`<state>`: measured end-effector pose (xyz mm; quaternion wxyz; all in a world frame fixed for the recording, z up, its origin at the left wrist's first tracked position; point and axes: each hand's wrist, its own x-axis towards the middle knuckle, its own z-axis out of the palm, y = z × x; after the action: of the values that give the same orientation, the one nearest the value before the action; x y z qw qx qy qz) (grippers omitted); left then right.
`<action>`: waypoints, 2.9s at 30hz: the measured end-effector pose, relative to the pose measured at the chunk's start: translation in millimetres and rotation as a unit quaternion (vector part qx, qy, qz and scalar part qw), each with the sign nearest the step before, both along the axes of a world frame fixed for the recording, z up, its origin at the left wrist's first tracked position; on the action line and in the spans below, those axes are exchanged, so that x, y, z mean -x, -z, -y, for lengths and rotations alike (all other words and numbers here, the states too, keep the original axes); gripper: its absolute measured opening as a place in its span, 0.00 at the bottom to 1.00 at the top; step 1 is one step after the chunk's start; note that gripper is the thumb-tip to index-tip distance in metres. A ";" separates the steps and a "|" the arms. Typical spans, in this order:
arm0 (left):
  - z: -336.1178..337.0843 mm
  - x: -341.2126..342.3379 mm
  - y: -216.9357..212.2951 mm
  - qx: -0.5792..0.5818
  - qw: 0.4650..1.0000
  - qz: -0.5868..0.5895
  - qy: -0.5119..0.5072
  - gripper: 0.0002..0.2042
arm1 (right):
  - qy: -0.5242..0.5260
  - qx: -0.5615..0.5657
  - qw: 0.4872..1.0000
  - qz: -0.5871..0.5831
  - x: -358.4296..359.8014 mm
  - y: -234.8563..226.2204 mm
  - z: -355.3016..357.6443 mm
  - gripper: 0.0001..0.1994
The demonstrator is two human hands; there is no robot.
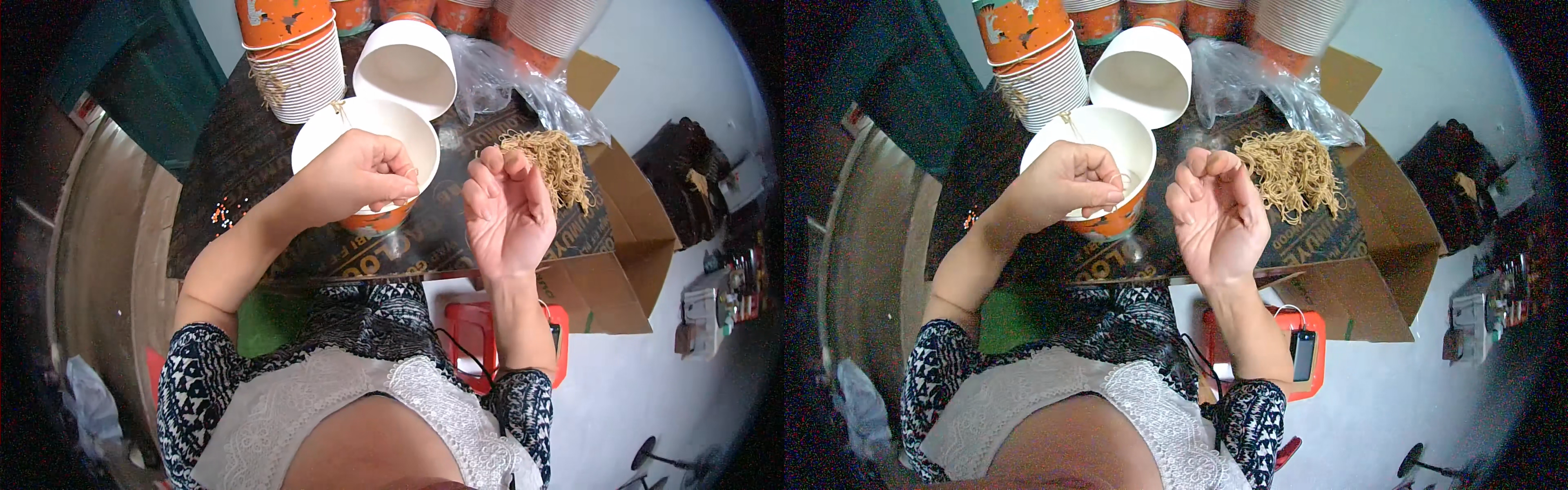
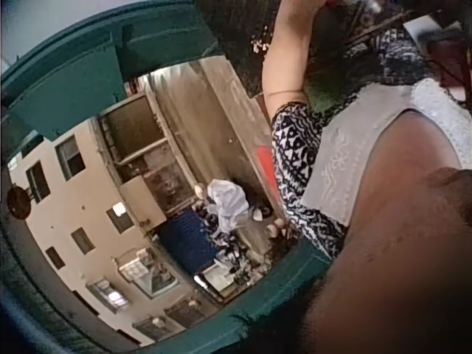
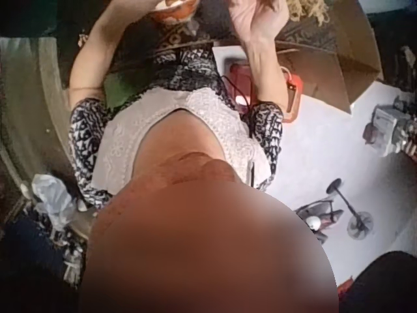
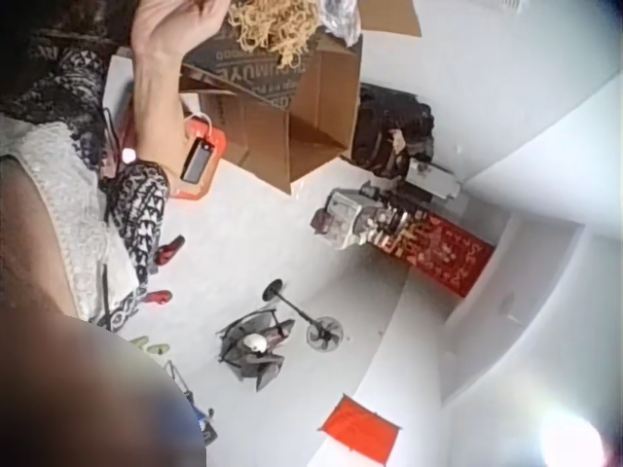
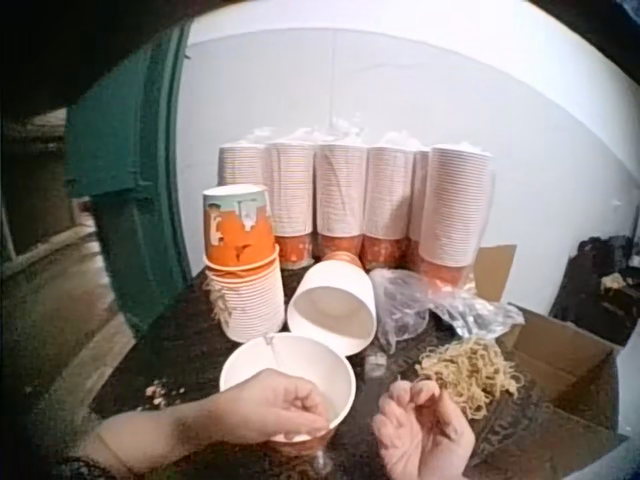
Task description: Tying strings around the rims of paper bowls for packaging or decoration.
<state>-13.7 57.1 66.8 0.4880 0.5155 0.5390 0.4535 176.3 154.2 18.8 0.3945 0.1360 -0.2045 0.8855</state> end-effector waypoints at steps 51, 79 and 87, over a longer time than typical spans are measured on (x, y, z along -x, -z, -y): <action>-1.9 9.6 4.6 0.003 0.999 0.030 0.024 0.06 | 0.558 -0.579 0.506 0.312 25.3 17.5 28.6 0.09; -0.5 6.1 10.2 -0.044 0.998 -0.041 -0.001 0.05 | 0.524 -0.548 0.563 0.328 33.0 22.5 27.2 0.10; 7.2 -5.5 9.2 -0.112 0.967 -0.224 -0.034 0.06 | 0.500 -0.541 0.585 0.337 33.7 25.5 26.8 0.11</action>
<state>-8.1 49.8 57.6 0.2781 0.6365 0.5979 0.3999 142.6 127.4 -6.7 0.5315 -0.1078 -0.8001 0.2562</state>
